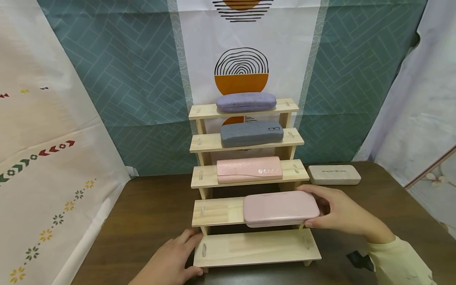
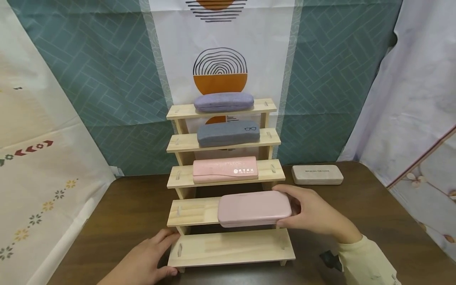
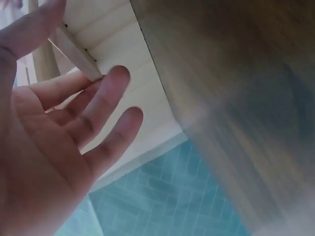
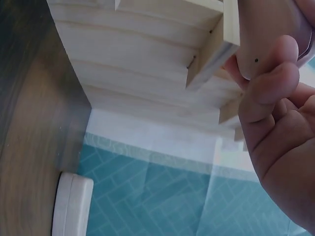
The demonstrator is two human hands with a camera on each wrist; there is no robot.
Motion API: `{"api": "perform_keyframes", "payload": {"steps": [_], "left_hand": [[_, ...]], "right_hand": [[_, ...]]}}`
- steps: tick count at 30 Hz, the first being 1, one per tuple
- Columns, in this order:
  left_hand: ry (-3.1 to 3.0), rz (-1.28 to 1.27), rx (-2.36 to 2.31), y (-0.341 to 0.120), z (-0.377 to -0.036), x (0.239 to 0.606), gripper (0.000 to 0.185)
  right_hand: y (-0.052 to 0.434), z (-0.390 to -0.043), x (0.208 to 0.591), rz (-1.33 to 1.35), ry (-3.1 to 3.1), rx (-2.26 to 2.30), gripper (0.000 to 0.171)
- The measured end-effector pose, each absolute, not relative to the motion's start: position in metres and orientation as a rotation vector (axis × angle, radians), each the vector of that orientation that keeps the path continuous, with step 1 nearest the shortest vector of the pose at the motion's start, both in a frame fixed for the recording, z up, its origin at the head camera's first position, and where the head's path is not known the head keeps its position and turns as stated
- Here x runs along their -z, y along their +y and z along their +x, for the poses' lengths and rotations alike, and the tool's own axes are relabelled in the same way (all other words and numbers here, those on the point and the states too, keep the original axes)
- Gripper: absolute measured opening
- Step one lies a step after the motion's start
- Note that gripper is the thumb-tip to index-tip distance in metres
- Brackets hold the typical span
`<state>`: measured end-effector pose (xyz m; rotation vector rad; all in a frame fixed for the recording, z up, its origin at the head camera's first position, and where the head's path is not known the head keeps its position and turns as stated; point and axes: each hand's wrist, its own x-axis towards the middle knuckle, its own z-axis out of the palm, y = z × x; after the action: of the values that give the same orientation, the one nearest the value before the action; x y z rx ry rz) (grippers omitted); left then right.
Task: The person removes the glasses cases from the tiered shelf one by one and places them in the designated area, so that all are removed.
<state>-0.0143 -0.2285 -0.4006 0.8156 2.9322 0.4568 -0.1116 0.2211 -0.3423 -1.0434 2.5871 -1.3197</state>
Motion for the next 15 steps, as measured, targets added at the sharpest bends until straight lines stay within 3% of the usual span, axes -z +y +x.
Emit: {"api": "perform_keyframes", "payload": {"steps": [10,15], "left_hand": [[3.165,1.098,-0.17,-0.233,-0.013,0.413,0.074],[3.165,1.044,-0.287,-0.234,-0.014,0.414,0.073]], "right_hand": [[0.247,-0.107,0.345,-0.917,2.533,1.409,0.07],[0.26,-0.107,0.343,-0.901,2.596,1.392,0.073]]}}
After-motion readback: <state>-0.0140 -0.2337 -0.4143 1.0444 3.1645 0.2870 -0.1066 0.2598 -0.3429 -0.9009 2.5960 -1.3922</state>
